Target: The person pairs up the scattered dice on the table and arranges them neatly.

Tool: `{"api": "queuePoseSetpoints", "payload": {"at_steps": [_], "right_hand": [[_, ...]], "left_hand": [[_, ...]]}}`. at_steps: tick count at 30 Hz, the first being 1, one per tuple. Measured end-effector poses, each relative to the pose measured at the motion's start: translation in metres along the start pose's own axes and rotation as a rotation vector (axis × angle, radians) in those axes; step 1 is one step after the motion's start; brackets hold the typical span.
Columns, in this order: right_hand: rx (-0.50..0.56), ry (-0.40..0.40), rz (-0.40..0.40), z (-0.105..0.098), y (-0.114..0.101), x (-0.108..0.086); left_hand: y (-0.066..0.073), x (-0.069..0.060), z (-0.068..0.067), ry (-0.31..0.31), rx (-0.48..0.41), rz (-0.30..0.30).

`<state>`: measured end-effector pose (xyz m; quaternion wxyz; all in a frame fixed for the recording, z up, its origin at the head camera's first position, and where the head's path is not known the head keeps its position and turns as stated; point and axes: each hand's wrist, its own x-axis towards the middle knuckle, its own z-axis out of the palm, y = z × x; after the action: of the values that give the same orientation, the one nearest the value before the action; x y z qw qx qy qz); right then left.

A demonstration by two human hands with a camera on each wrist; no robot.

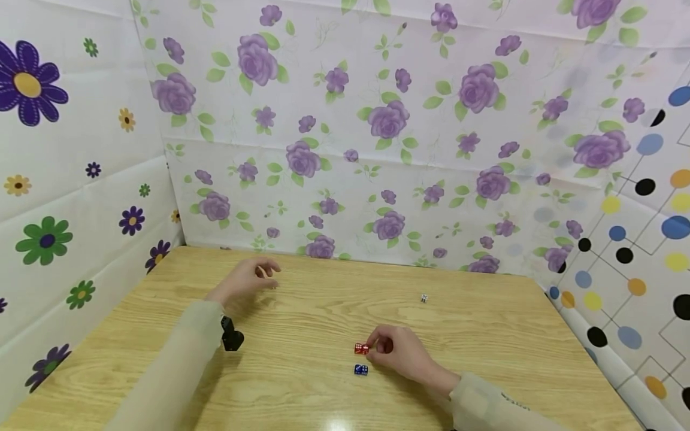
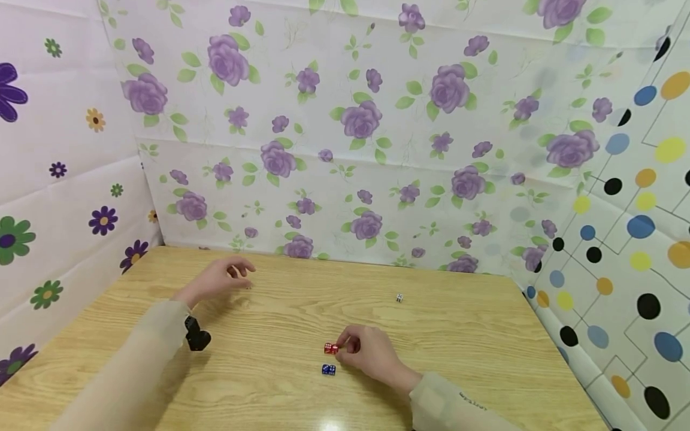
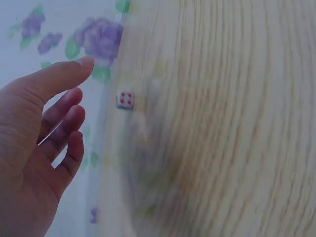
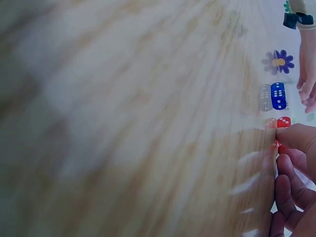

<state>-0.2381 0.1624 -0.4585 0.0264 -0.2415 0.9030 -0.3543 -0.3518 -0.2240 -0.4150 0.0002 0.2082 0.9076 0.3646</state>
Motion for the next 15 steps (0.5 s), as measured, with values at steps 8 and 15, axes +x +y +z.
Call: {"api": "queuePoseSetpoints", "payload": {"at_steps": [8,15], "right_hand": [[-0.013,0.012,-0.018,0.000,0.002,-0.001],[-0.011,0.003,0.001,0.001,0.001,-0.001]], "left_hand": [[-0.026,0.002,0.007,0.031,-0.011,-0.061],[-0.027,0.003,0.015,0.031,-0.033,-0.107]]}}
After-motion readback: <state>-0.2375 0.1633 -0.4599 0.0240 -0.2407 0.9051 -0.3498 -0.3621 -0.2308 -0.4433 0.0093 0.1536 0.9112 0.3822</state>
